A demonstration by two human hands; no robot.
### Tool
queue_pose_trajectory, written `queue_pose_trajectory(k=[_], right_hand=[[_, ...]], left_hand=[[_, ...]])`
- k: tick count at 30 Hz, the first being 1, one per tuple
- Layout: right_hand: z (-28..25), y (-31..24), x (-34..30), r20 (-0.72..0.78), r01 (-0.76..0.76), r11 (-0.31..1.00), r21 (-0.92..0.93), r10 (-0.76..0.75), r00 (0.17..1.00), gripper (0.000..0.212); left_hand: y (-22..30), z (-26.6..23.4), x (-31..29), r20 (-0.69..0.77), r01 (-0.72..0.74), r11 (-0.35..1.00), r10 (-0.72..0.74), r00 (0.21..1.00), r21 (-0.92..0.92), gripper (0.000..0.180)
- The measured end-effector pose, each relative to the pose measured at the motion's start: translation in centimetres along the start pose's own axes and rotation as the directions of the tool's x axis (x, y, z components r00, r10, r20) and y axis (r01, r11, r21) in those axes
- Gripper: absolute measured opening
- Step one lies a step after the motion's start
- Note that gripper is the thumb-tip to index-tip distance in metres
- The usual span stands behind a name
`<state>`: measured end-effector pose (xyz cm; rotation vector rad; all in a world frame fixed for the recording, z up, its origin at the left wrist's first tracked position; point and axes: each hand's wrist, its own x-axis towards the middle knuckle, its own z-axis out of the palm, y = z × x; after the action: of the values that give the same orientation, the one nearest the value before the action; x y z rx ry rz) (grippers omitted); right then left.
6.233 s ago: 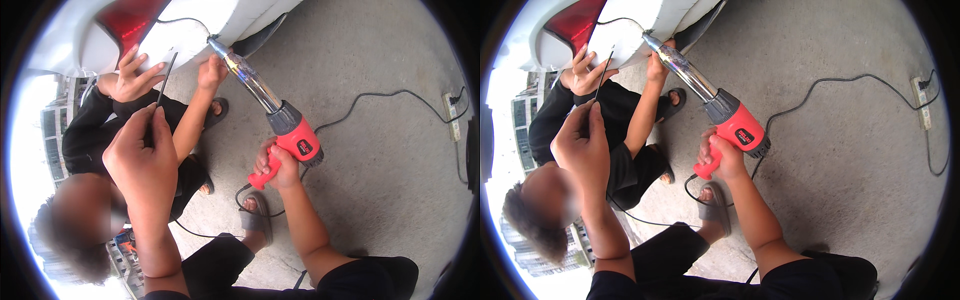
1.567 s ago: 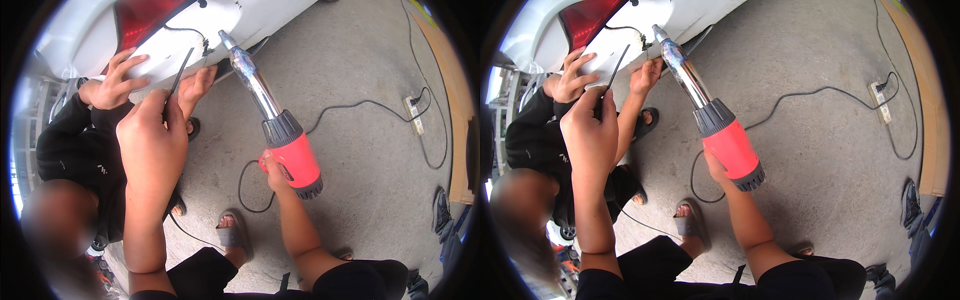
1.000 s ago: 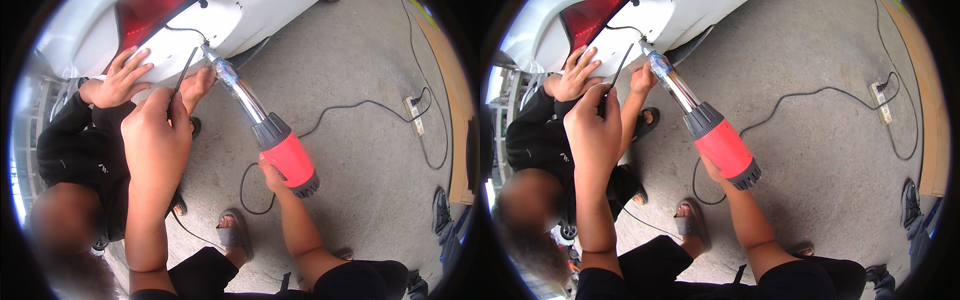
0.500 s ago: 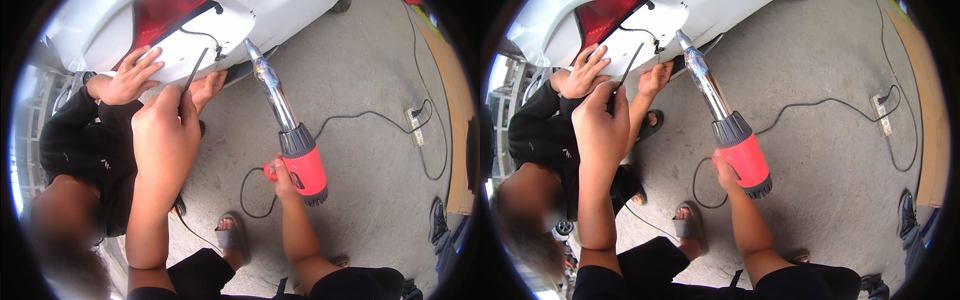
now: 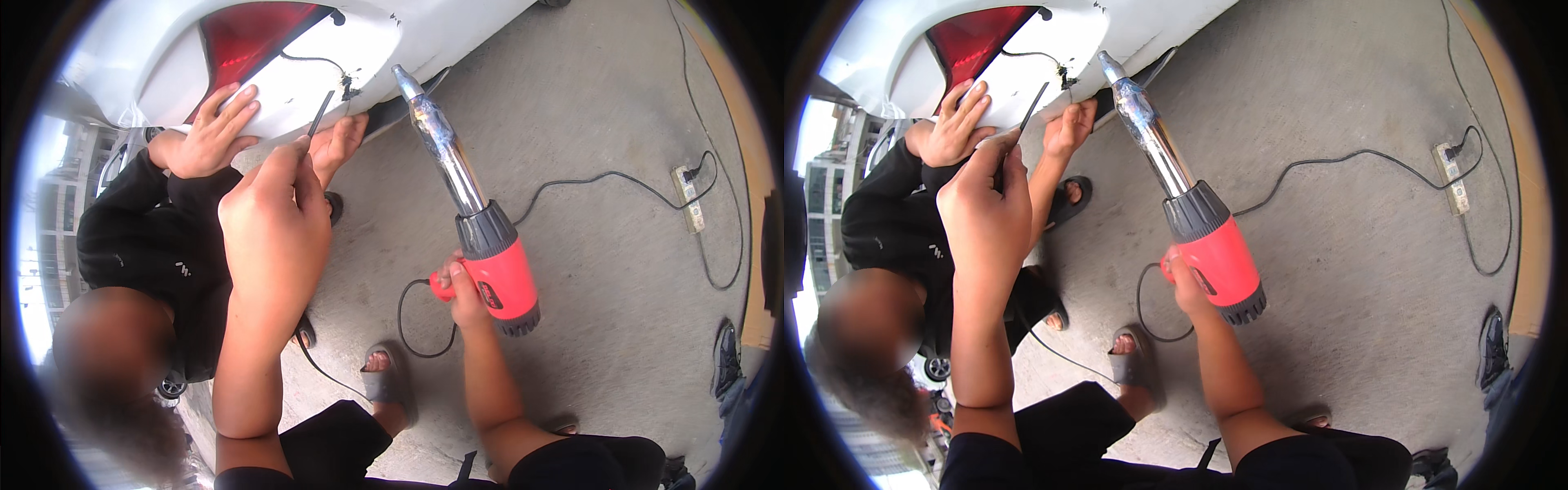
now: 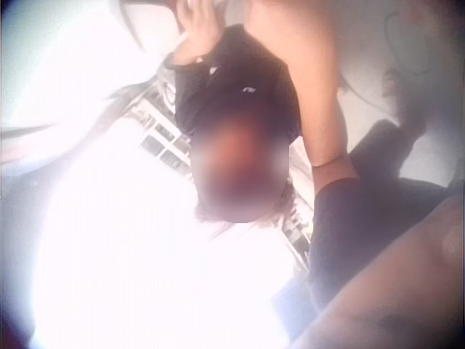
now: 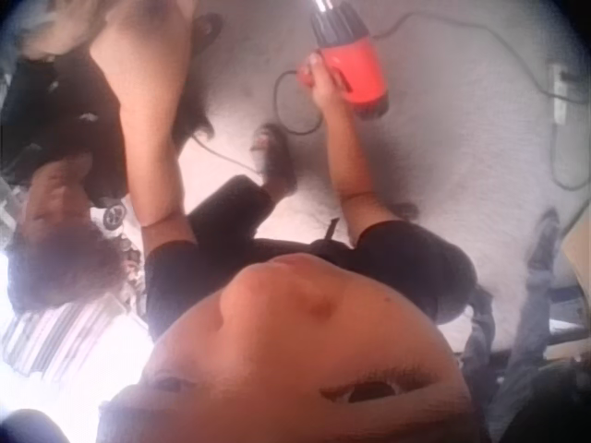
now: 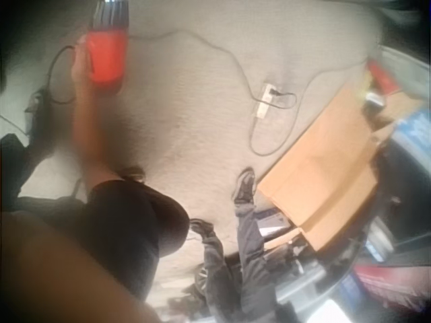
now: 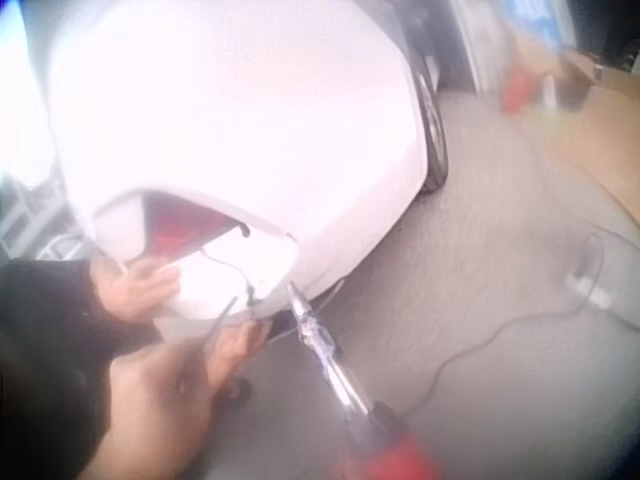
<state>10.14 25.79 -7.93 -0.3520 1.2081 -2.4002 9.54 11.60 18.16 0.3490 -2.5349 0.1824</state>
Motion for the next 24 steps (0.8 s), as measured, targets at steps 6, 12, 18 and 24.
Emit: queue_pose_trajectory(k=[6,12,18,24], right_hand=[[1.5,0.1,0.0,0.183,-0.306,0.764,0.568,0.246,0.952,0.021],[2.1,1.8,0.7,0.424,-0.49,0.352,0.797,0.252,0.87,0.021],[3.7,3.2,1.2,0.522,-0.568,0.176,0.804,0.248,0.816,0.019],[4.7,3.4,0.8,0.513,-0.567,0.136,0.813,0.294,0.806,0.019]], left_hand=[[0.7,-0.6,0.5,0.03,-0.017,0.997,0.015,0.999,0.069,0.004],[1.6,0.1,1.3,0.072,0.141,0.986,-0.148,0.986,0.087,0.009],[1.6,0.8,1.8,0.082,0.097,0.977,-0.115,0.99,0.189,0.007],[1.4,1.2,1.6,0.067,0.102,0.973,-0.118,0.991,0.208,0.01]])
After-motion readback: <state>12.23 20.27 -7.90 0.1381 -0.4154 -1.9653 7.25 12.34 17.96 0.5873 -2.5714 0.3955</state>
